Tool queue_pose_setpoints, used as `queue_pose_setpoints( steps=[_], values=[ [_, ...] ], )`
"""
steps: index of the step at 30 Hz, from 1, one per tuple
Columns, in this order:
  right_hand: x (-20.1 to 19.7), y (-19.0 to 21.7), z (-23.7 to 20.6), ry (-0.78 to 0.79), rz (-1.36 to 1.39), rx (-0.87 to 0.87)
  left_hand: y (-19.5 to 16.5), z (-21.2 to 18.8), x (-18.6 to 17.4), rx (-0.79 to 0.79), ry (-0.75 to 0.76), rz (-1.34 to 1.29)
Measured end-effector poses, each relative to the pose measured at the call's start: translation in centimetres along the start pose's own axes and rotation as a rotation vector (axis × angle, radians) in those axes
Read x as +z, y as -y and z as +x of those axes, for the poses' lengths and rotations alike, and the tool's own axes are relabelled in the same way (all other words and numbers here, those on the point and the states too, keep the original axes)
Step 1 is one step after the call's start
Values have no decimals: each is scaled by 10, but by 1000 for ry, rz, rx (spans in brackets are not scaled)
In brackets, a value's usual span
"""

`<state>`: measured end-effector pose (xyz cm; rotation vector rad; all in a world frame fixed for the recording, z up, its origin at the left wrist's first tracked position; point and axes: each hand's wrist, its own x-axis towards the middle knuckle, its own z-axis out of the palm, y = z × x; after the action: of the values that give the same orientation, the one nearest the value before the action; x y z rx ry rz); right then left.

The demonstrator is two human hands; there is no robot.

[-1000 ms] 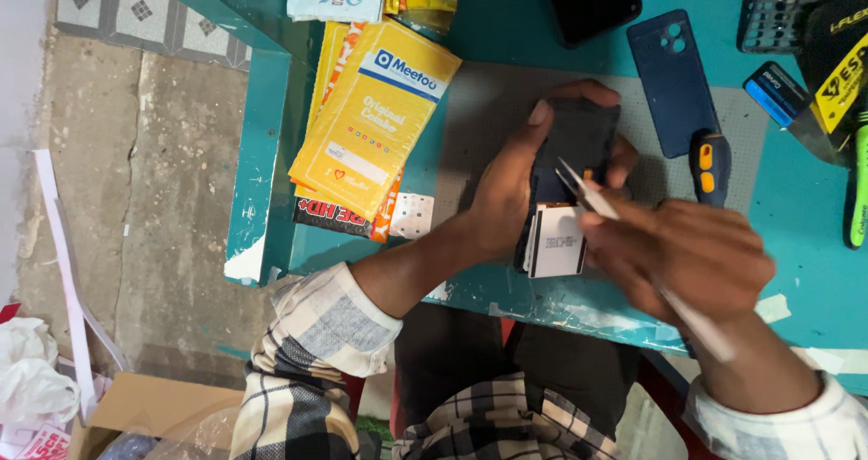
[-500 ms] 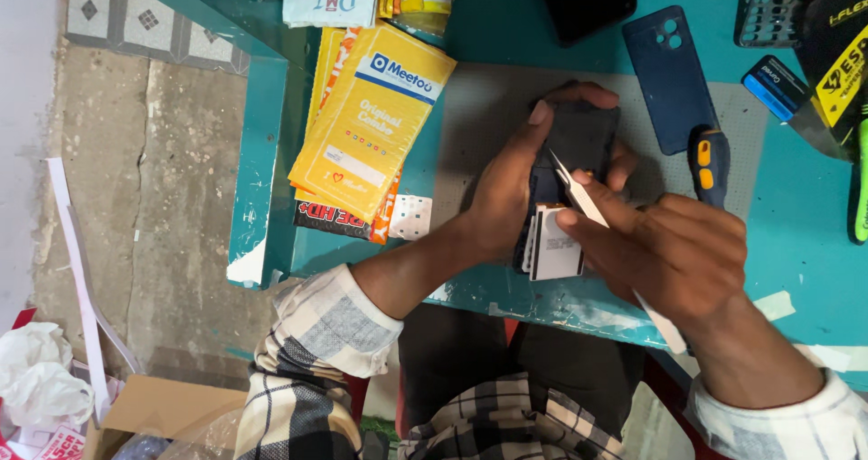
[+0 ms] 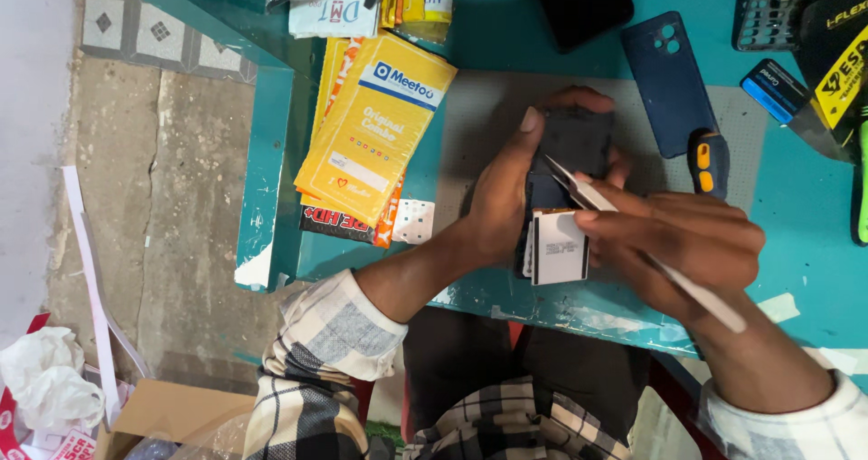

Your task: The person disassembles a mobile phone using a screwdriver and tweezers. They remove the back cover, battery, and internal components, then wipe the parts with a cloth.

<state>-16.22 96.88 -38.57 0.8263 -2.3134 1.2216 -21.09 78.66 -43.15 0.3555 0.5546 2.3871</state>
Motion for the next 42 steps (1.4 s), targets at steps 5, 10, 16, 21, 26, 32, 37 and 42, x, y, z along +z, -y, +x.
queue_pose_setpoints(
  steps=[5, 10, 16, 21, 26, 32, 37, 42],
  values=[
    [3, 2, 3, -14, 49, 5, -4, -7, -2, 94, -12, 142],
    [7, 6, 0, 35, -203, -112, -6, -10, -3, 153, 13, 177],
    [1, 11, -11, -124, 126, 215, -10, -17, 1, 158, 102, 244],
    [4, 14, -4, -206, 271, 252, -12, -19, 3, 169, 160, 253],
    [1, 27, -2, -100, 63, -30, -13, -22, 4, 174, 153, 238],
    [5, 34, -11, -178, 112, 102, -10, -28, 6, 183, 179, 236],
    [6, 37, -15, -149, 72, 54, -17, -30, 2, 255, 111, 293],
    [15, 15, -12, -382, 296, 24, -30, -29, 0, 177, 122, 209]
  ],
)
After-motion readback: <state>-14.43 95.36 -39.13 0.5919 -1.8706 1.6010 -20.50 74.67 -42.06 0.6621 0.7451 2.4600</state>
